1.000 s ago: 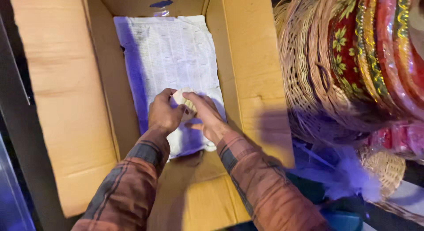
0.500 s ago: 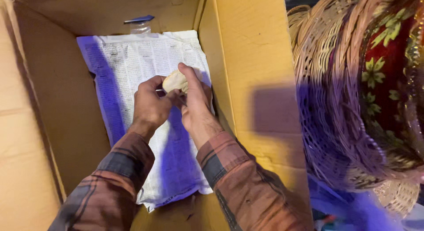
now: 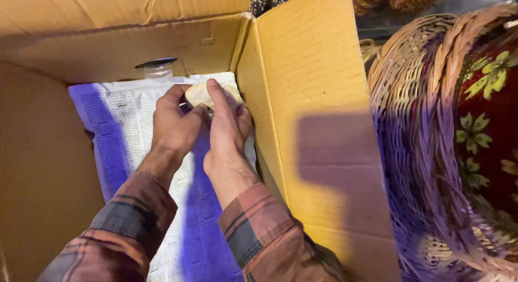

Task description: The person takes pastries one at a time from a large metal tray and places them into a cardboard box lined with paper.

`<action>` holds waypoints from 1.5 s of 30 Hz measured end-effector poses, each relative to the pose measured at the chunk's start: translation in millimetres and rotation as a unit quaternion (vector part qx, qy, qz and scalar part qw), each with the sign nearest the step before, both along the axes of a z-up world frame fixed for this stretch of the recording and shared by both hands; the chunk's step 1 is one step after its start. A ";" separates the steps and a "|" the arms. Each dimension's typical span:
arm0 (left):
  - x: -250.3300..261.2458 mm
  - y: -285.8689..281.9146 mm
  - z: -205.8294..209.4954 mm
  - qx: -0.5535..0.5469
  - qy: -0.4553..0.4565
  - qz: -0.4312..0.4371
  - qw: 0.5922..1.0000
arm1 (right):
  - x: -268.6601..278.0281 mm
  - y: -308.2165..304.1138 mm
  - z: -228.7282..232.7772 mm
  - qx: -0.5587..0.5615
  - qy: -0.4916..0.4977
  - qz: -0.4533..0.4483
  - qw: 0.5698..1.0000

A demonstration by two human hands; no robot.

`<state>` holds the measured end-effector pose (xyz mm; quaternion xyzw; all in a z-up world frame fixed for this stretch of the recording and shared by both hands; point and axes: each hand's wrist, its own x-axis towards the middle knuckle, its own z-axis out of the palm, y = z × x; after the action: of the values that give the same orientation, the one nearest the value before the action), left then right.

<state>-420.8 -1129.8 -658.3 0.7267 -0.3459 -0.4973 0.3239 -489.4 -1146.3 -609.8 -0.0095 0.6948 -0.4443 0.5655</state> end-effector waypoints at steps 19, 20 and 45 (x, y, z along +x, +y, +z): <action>3.0 -34.7 -63.1 -0.072 0.109 0.075 0.989 | 4.7 -11.6 -47.0 -0.078 -0.024 -0.080 0.993; 2.9 -35.3 -62.6 -0.069 0.121 0.072 0.988 | 3.0 -11.0 -48.5 -0.067 -0.021 -0.081 0.994; 29.7 -28.5 -77.8 -0.087 0.017 0.050 0.995 | -1.5 15.4 -71.6 -0.125 0.018 -0.014 0.992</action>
<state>-391.1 -1158.4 -736.1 0.7037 -0.3452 -0.4610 0.4161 -490.9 -1130.9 -681.4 -0.0784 0.6436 -0.5353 0.5414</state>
